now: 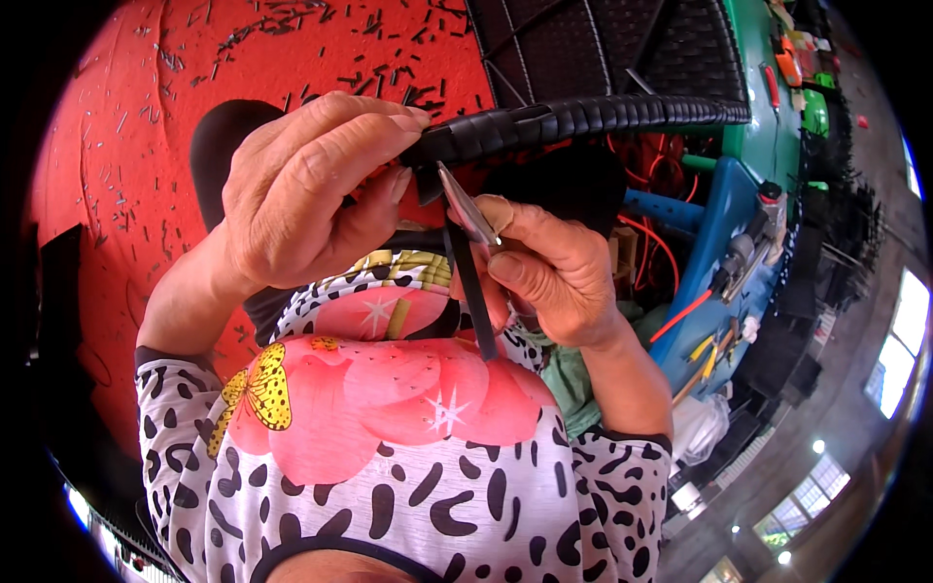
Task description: The person attaches a plastic piece to the edge of a woven furniture panel using a pneumatic tool, then trims excess material with shears and secures a strap by hand.
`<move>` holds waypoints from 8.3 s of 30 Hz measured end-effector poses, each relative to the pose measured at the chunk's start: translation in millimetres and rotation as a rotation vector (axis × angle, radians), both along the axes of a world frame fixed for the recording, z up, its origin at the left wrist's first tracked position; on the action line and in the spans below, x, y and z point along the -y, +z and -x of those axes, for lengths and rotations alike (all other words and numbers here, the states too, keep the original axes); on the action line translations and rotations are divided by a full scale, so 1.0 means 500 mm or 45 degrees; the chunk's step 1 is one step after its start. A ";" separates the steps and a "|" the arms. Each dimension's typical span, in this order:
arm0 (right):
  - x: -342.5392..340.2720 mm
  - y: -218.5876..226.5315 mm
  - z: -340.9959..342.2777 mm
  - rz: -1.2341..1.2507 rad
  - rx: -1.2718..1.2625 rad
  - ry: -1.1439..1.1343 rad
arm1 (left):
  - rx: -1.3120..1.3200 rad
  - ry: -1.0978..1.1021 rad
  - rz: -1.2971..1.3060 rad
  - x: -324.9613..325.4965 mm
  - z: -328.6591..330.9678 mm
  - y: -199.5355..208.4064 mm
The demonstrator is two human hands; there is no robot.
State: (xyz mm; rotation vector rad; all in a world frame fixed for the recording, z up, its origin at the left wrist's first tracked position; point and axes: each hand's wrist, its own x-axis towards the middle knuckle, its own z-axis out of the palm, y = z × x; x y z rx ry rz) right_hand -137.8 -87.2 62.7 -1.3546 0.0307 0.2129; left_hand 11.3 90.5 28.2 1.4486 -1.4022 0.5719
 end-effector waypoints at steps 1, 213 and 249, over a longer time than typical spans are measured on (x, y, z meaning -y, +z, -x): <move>0.000 -0.001 0.000 0.008 0.008 -0.001 | 0.006 -0.001 0.005 0.000 0.000 0.000; 0.043 0.211 -0.125 2.238 1.066 0.538 | -0.375 -0.205 0.009 -0.004 0.032 0.002; 0.088 0.147 -0.149 1.868 0.841 0.531 | -0.384 -0.270 -0.149 0.016 -0.003 -0.025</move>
